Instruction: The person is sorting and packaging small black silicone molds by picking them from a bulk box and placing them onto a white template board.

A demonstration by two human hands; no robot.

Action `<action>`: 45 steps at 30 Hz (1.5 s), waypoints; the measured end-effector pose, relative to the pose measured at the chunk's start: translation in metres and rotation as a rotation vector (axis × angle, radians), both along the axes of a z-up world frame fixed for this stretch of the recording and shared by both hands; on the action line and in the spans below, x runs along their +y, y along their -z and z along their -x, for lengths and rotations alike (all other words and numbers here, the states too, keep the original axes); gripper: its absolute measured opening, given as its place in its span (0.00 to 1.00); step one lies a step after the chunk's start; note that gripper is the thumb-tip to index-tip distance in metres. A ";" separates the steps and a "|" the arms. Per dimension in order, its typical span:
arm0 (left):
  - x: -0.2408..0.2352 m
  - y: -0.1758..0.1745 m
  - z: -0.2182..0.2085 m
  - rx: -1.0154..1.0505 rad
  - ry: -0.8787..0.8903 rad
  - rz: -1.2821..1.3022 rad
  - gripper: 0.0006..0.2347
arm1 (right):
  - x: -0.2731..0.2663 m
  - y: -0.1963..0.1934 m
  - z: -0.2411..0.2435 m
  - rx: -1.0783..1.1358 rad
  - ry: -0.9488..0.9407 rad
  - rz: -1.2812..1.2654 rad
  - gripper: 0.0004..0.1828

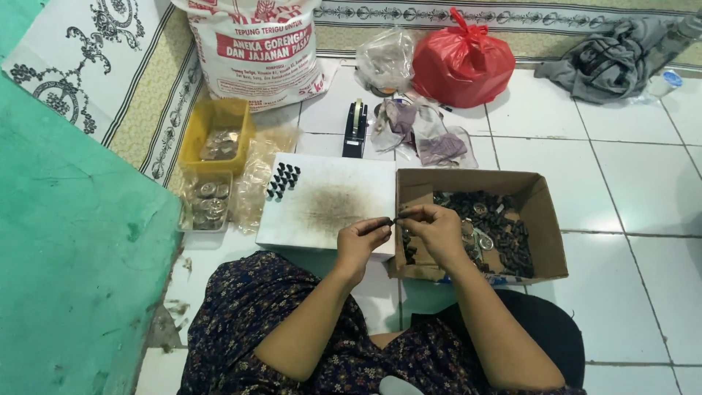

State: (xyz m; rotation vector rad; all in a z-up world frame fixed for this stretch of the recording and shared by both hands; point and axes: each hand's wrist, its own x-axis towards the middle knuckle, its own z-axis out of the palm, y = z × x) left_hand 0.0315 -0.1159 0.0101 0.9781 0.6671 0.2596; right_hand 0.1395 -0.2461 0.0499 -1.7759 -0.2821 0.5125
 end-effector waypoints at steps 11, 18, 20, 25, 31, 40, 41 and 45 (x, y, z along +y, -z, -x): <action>0.000 0.024 -0.006 -0.027 -0.009 0.042 0.14 | 0.006 -0.001 -0.005 -0.205 -0.141 0.154 0.13; -0.002 0.034 -0.007 -0.007 -0.026 0.141 0.13 | 0.014 -0.018 -0.002 -0.345 -0.291 0.302 0.11; -0.003 0.035 -0.007 -0.006 -0.021 0.131 0.13 | 0.017 -0.026 0.000 -0.353 -0.326 0.352 0.12; -0.003 0.047 -0.006 -0.008 -0.018 0.115 0.13 | 0.022 -0.021 -0.001 -0.353 -0.403 0.416 0.13; 0.000 0.039 -0.006 -0.035 -0.023 0.155 0.13 | 0.021 -0.035 -0.009 -0.148 -0.381 0.336 0.15; 0.003 0.048 -0.007 -0.063 -0.033 0.208 0.14 | 0.023 0.029 -0.042 0.308 -0.280 0.076 0.10; 0.004 0.047 -0.006 -0.056 -0.032 0.204 0.14 | 0.024 0.028 -0.041 0.308 -0.282 0.070 0.10; 0.005 0.041 -0.004 -0.016 -0.039 0.198 0.13 | 0.028 0.025 -0.038 0.303 -0.283 0.079 0.12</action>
